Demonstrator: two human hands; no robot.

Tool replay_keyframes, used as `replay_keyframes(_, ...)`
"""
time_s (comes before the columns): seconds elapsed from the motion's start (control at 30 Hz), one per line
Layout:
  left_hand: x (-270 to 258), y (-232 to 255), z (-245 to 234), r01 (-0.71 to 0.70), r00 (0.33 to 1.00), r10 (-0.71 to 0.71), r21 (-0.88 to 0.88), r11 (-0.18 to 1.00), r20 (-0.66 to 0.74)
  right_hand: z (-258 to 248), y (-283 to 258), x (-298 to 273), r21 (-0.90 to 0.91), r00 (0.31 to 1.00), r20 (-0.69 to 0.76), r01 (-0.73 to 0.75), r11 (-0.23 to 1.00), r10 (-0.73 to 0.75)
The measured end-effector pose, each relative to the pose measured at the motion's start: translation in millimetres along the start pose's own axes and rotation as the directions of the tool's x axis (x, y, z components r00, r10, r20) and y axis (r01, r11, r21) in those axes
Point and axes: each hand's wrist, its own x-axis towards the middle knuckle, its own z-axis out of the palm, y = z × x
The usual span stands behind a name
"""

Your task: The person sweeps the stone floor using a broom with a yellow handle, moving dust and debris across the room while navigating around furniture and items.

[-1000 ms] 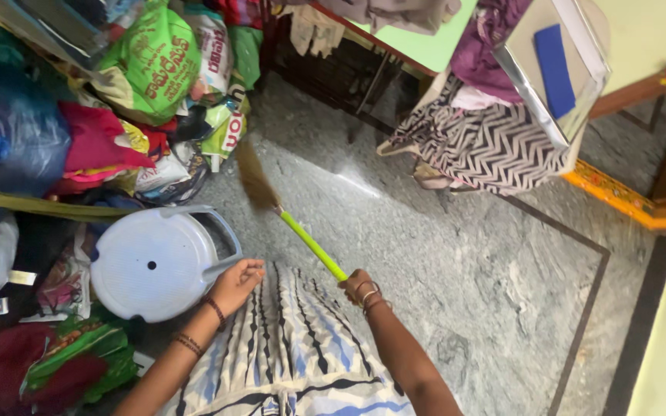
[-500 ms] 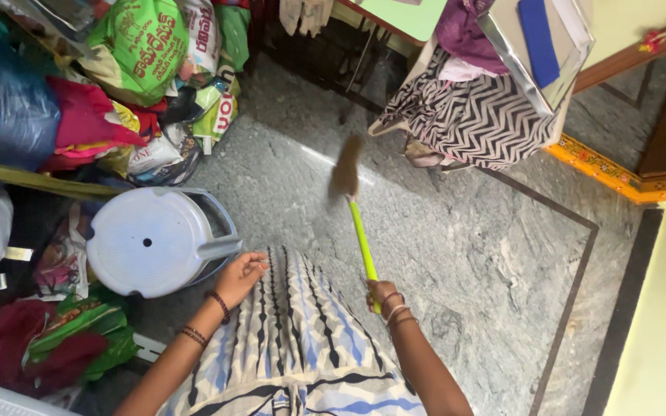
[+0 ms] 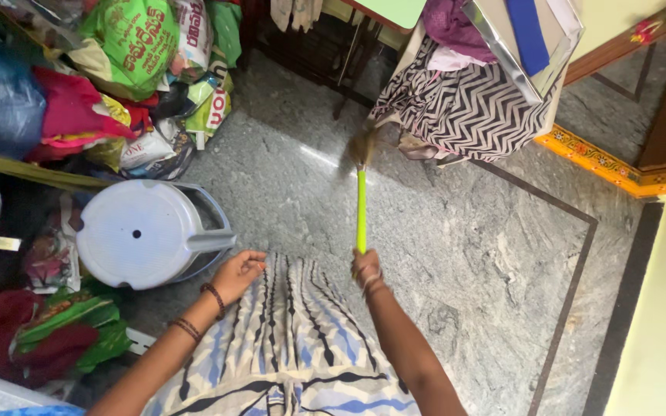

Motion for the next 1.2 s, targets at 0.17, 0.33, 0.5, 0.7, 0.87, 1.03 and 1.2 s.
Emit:
replay_keyframes(0.17, -3.9, 10.5, -3.4, -0.114, 0.993, 0.114, 0.015, 0.993, -0.001, -48.3, -6.7, 23.3, 0.153, 0.982, 0.057, -0.186, 0.971, 0.179)
replay_keyframes(0.33, -17.1, 22.7, -0.8, -0.001, 1.0, 0.004, 0.078, 0.997, -0.03, -87.6, 33.7, -16.4, 0.299, 0.949, -0.033, -0.289, 0.909, 0.313)
replay_keyframes(0.5, -10.1, 6.1, 3.7, -0.061, 0.998, 0.062, -0.038, 0.997, 0.017, -95.9, 73.1, -63.3, 0.297, 0.929, -0.128, -0.297, 0.907, 0.346)
replay_keyframes(0.7, 6.3, 26.1, 28.3, -0.094, 0.99, 0.095, -0.012, 0.996, 0.101, -67.6, 120.1, -128.9, -0.472, 0.946, -0.217, 0.115, 0.874, -0.241)
replay_keyframes(0.87, 1.5, 57.2, 51.2, -0.134, 0.98, 0.103, 0.186, 0.973, 0.168, -50.9, 115.5, -105.7, -0.523, 0.986, 0.043, 0.159, 0.838, -0.16)
replay_keyframes(1.03, -9.8, 70.8, 57.4, -0.135, 0.978, 0.092, 0.235, 0.962, 0.186, -45.8, 93.8, -67.0, -0.43, 0.995, 0.096, 0.052, 0.902, -0.012)
replay_keyframes(1.2, -19.7, 60.1, 49.7, -0.143, 0.98, 0.095, 0.28, 0.949, 0.178, -92.0, 100.0, -55.7, -0.109, 0.979, -0.019, -0.203, 0.973, 0.203)
